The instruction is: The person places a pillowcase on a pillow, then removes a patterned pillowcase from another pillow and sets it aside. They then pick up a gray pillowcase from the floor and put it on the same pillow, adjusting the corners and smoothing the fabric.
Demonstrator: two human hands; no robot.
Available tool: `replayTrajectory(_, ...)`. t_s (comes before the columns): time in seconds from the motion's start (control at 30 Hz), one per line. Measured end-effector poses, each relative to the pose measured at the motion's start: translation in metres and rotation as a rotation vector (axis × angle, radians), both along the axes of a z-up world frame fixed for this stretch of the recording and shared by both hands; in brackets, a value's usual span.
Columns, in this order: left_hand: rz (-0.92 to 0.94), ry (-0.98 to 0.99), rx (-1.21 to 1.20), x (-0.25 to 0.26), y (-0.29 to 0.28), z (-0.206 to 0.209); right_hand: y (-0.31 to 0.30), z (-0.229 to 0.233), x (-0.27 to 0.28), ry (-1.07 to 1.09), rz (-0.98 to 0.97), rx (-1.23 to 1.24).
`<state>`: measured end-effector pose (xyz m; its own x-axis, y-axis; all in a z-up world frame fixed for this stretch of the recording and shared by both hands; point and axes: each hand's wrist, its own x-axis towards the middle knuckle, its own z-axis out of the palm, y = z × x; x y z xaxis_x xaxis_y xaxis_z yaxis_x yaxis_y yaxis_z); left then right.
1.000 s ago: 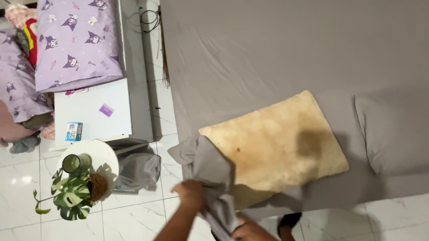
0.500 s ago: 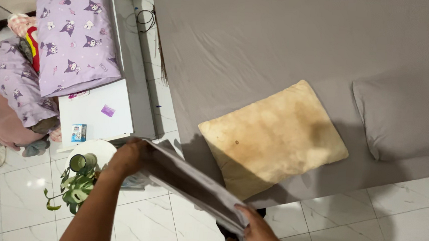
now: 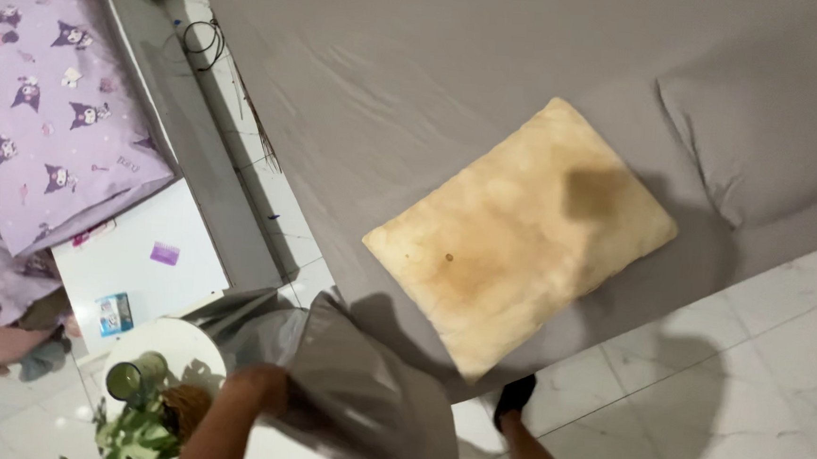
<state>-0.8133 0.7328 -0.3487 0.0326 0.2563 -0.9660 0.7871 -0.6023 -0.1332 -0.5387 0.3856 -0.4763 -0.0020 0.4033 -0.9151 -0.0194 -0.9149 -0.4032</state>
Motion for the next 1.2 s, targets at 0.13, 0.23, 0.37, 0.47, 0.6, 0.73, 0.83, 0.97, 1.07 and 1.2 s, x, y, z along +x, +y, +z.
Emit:
replayTrajectory(0.13,-0.029,0.077,-0.057,-0.016,0.052,0.038,0.046,0.001,-0.012,0.204,0.124,-0.036)
replayTrajectory(0.23,-0.033,0.033,-0.030,0.007,0.102,0.069,0.054,0.005,-0.033,0.395,0.211,-0.021)
replayTrajectory(0.37,-0.061,-0.346,0.084,0.055,0.133,0.022,0.038,-0.016,-0.058,0.468,0.140,0.014)
replayTrajectory(0.47,0.145,-0.609,0.137,0.087,0.126,-0.064,0.023,-0.061,-0.044,0.251,-0.222,-0.033)
replayTrajectory(0.6,0.022,-0.595,0.209,0.127,0.111,-0.185,0.012,-0.148,-0.011,0.015,-0.408,-0.121)
replayTrajectory(0.73,0.039,-0.622,0.311,0.139,0.103,-0.275,0.000,-0.213,-0.010,0.042,-0.559,-0.234)
replayTrajectory(0.83,0.134,-0.559,0.303,0.139,0.106,-0.328,-0.015,-0.242,-0.026,0.055,-0.625,-0.269)
replayTrajectory(0.97,0.120,-0.609,0.216,0.137,0.102,-0.392,-0.033,-0.273,-0.042,0.065,-0.636,-0.303)
replayTrajectory(1.07,0.198,-0.737,0.212,0.139,0.074,-0.411,-0.043,-0.286,-0.042,0.035,-0.825,-0.385)
replayTrajectory(1.2,0.351,-0.833,0.317,0.147,0.048,-0.399,-0.034,-0.292,-0.026,0.005,-0.986,-0.300)
